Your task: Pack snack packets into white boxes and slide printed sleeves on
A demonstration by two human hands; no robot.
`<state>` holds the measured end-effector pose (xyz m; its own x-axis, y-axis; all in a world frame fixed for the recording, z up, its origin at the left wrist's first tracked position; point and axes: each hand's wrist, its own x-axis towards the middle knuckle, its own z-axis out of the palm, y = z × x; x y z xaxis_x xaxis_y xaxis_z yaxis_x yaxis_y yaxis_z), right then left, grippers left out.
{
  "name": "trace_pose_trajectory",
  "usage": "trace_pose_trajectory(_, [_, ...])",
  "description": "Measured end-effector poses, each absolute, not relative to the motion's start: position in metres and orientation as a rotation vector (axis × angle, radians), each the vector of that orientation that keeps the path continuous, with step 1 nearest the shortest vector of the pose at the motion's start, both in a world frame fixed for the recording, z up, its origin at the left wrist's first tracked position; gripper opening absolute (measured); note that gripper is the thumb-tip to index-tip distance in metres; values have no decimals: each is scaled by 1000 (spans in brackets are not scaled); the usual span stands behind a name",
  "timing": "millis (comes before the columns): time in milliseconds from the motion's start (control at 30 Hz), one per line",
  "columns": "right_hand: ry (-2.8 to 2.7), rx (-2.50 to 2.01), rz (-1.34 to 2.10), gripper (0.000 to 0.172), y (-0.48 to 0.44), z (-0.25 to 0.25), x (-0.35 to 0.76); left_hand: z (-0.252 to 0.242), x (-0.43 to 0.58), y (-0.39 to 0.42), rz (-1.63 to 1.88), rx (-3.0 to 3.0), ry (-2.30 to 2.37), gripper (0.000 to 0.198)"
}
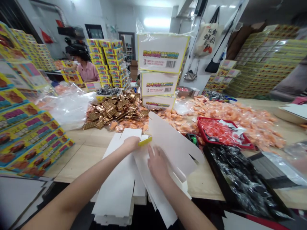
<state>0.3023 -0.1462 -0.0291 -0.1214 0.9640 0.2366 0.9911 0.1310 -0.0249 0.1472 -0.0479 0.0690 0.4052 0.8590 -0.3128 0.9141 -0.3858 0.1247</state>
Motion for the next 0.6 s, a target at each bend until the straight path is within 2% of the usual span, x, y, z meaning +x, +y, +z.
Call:
trace_pose_trajectory(67, [-2173, -1914, -105, 46, -192, -33, 322, 77, 129, -72, -223, 2414, 1539, 25])
trace_pose_trajectory(100, [-2145, -1909, -78, 40, -213, -35, 332, 75, 122, -91, -165, 2447, 1504, 30])
trace_pose_trajectory(200, [-2038, -1956, -20, 32, -254, -43, 346, 49, 115, -162, 21, 2594, 1074, 62])
trace_pose_trajectory(233, [-2010, -1980, 1, 32, -259, -45, 345, 35, 117, -183, 77, 2638, 935, 55])
trace_pose_trajectory(300, [-1992, -1993, 68, 33, -259, -47, 338, 8, 121, -214, 190, 2651, 948, 18])
trace_pose_trajectory(333, [-1993, -1977, 118, 33, -257, -47, 332, -4, 122, -221, 296, 2619, 1028, 10])
trace_pose_trajectory(467, [-1990, -1871, 429, 33, -260, -31, 322, -38, 121, -219, 770, 2359, 1472, 18])
trace_pose_trajectory(533, [-1991, -1809, 666, 34, -273, -13, 333, -47, 118, -211, 815, 2425, 1541, 22])
trace_pose_trajectory(600, [-1991, -1736, 1018, 28, -287, 6, 355, -49, 115, -205, 699, 2684, 1377, 27])
